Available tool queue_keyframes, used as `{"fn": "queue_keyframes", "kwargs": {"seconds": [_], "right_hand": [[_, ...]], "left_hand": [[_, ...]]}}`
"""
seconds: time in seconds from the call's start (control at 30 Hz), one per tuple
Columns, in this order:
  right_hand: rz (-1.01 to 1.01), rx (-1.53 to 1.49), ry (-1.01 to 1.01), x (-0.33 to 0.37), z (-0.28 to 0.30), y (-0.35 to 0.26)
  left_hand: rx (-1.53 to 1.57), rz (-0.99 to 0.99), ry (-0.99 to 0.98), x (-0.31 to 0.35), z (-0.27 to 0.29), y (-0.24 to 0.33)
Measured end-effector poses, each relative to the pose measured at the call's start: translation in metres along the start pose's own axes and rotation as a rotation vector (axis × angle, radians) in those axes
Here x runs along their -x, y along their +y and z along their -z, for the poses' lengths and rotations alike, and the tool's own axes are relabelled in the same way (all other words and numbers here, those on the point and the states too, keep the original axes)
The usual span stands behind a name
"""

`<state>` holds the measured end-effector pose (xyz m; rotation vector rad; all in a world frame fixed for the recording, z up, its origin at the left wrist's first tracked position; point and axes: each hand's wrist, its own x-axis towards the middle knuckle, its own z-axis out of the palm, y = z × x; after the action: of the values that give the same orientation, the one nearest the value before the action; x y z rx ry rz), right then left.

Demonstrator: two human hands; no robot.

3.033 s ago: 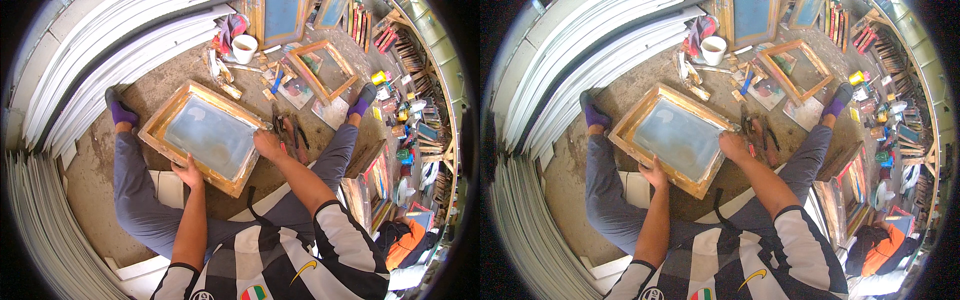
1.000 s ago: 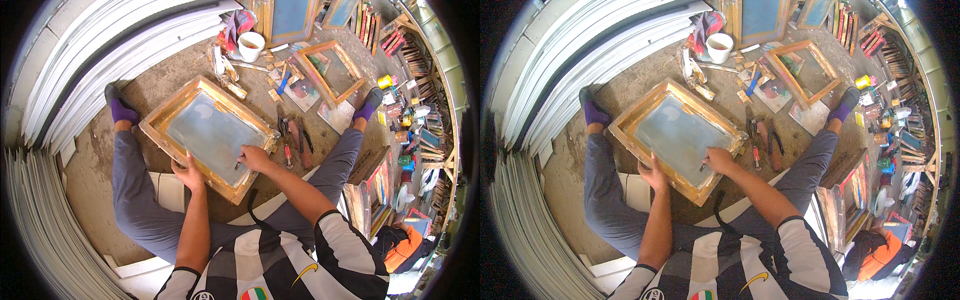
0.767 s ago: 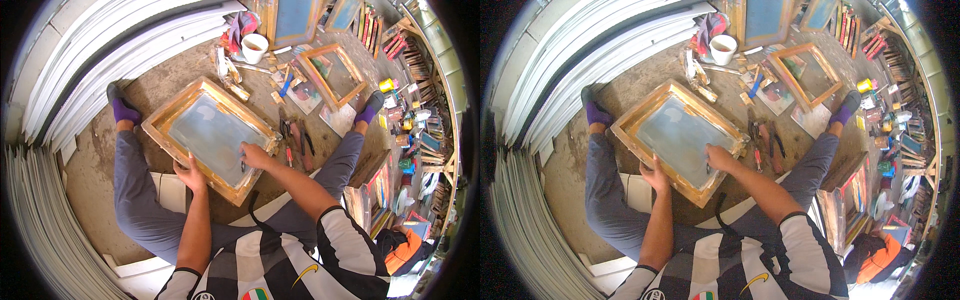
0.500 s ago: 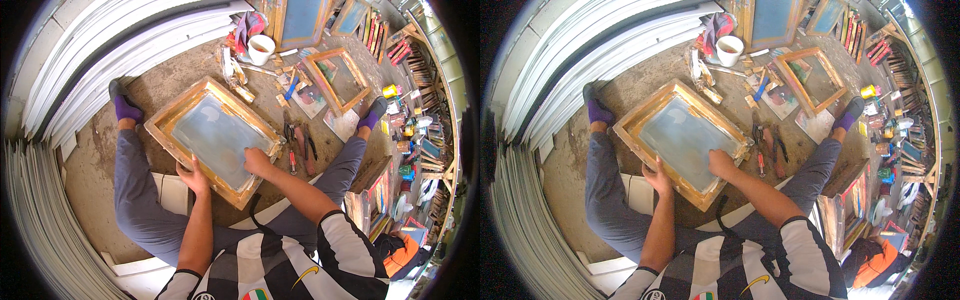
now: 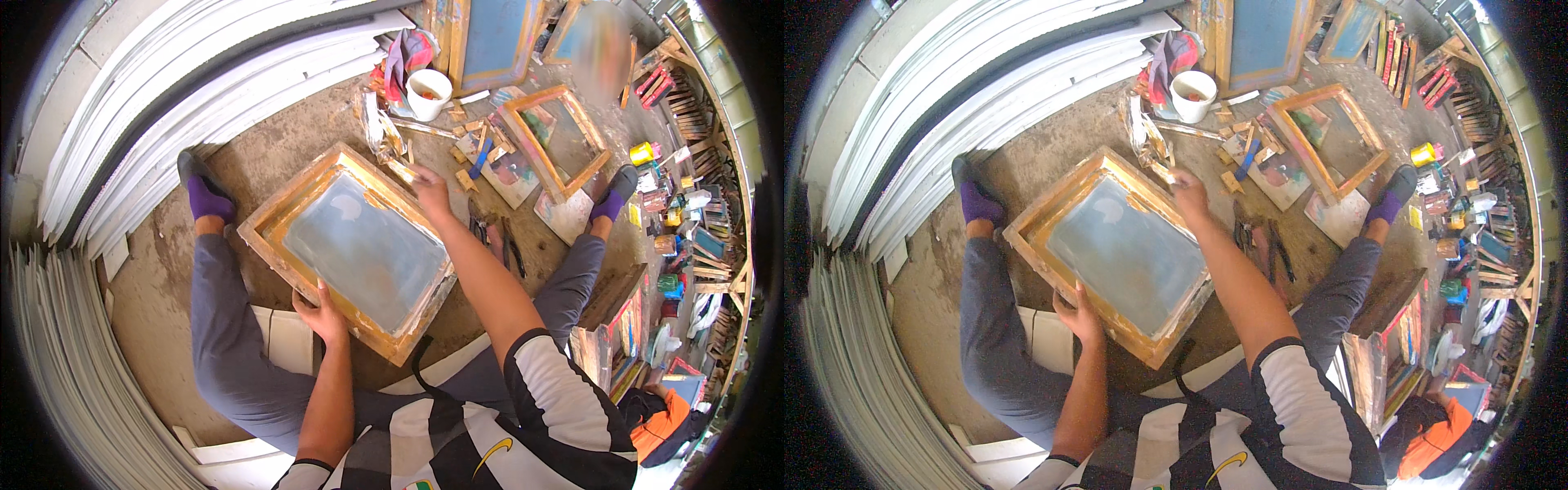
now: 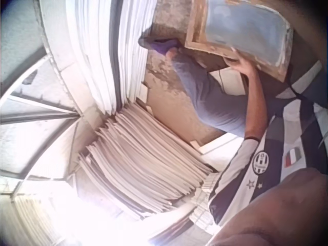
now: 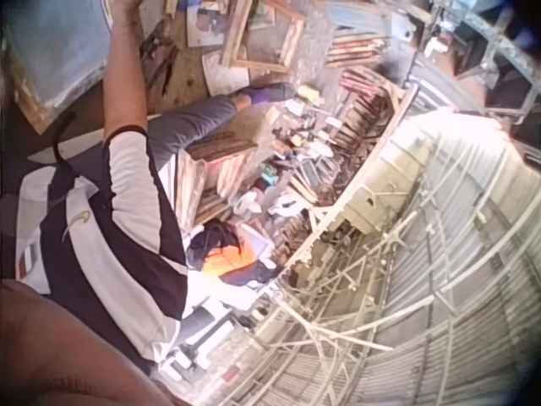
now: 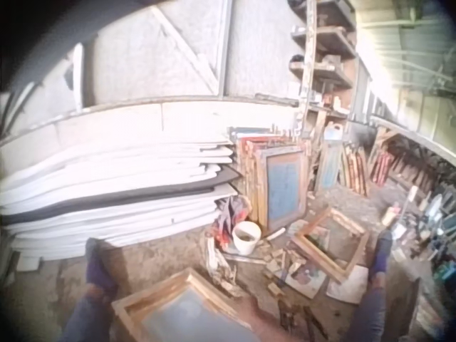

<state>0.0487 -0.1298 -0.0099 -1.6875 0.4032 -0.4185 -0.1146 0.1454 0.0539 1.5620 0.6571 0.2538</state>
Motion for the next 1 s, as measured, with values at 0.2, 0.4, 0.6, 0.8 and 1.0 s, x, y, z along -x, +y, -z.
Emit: {"fn": "queue_keyframes", "kwargs": {"seconds": [0.2,0.4,0.6,0.8,1.0], "right_hand": [[-0.012,0.798,-0.348,0.036,-0.042,-0.014],[-0.132,0.923,-0.406,0.041,-0.059,0.009],[-0.160,0.940,-0.678,0.007,-0.053,0.024],[-0.039,0.293,-0.096,-0.021,-0.023,0.005],[-0.024,0.722,-0.523,0.036,0.094,-0.009]], "left_hand": [[0.044,0.006,0.001,0.001,0.002,-0.001],[-0.036,-0.051,0.032,-0.004,0.004,-0.017],[0.049,-0.043,0.009,-0.007,0.004,-0.023],[0.078,-0.071,-0.053,-0.005,0.001,-0.018],[0.113,-0.040,-0.019,-0.006,0.001,-0.020]]}}
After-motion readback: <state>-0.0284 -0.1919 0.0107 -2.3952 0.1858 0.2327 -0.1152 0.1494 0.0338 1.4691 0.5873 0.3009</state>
